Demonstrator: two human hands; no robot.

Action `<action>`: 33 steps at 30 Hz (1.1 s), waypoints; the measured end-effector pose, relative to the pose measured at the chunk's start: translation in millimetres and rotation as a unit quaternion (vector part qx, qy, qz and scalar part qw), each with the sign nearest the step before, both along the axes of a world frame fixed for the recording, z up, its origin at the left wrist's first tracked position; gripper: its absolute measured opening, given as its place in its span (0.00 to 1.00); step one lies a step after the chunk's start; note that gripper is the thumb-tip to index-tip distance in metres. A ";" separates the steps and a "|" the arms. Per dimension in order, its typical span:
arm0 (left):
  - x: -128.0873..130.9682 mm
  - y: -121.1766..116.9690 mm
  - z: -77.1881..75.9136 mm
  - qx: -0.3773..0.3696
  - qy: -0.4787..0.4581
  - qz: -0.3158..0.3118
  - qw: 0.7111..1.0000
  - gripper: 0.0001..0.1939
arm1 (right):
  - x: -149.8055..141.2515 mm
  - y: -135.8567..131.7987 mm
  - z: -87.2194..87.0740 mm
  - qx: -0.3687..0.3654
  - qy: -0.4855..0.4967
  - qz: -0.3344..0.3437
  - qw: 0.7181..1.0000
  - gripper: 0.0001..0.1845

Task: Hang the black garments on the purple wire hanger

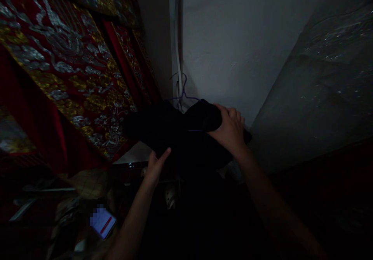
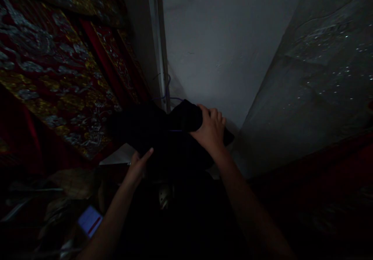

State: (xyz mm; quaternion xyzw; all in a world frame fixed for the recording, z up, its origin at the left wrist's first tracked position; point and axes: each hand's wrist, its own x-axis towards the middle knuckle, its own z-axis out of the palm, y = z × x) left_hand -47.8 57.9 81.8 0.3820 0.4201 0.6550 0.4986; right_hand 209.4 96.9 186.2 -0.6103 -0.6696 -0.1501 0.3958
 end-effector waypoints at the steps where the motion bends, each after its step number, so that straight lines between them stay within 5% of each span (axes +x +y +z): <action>1: 2.4 -0.8 -2.5 -0.009 -0.003 0.013 1.000 0.26 | -0.8 -0.4 2.0 -0.003 -0.008 0.014 1.000 0.46; 6: 5.5 -6.8 -25.4 -0.093 -0.055 0.105 0.989 0.16 | 1.9 -18.1 -14.5 -0.023 0.011 0.131 0.991 0.51; 9: 5.9 -12.2 -41.9 -0.139 -0.082 0.114 0.980 0.11 | -14.7 -34.8 -50.7 -0.001 0.131 0.180 0.975 0.42; 11: 8.5 -16.6 -50.9 -0.158 -0.082 0.111 0.978 0.10 | -39.0 -43.7 -83.5 0.012 0.277 0.149 0.949 0.29; 15: 14.1 -25.7 -60.3 -0.140 -0.064 0.081 0.985 0.13 | -94.3 -56.3 -147.4 -0.252 0.401 0.193 0.859 0.12; 18: 11.1 -29.4 -58.8 -0.133 -0.061 0.078 0.986 0.16 | -116.0 -65.3 -173.0 -0.337 0.429 0.212 0.811 0.14; 22: 3.4 -30.1 -55.2 -0.112 -0.058 0.104 0.987 0.20 | -111.0 -72.8 -178.5 -0.350 0.446 0.205 0.797 0.15; 26: 8.0 -40.0 -69.2 0.007 0.058 0.301 0.952 0.28 | -94.6 -75.6 -176.0 -0.354 0.457 0.215 0.787 0.21; 28: 16.9 -49.8 -82.7 0.068 0.159 0.342 0.923 0.27 | -90.4 -79.1 -174.1 -0.340 0.470 0.228 0.782 0.25; 33: 47.9 -65.6 -107.8 0.048 0.240 0.078 0.966 0.12 | -94.8 -92.9 -164.9 -0.322 0.500 0.251 0.764 0.31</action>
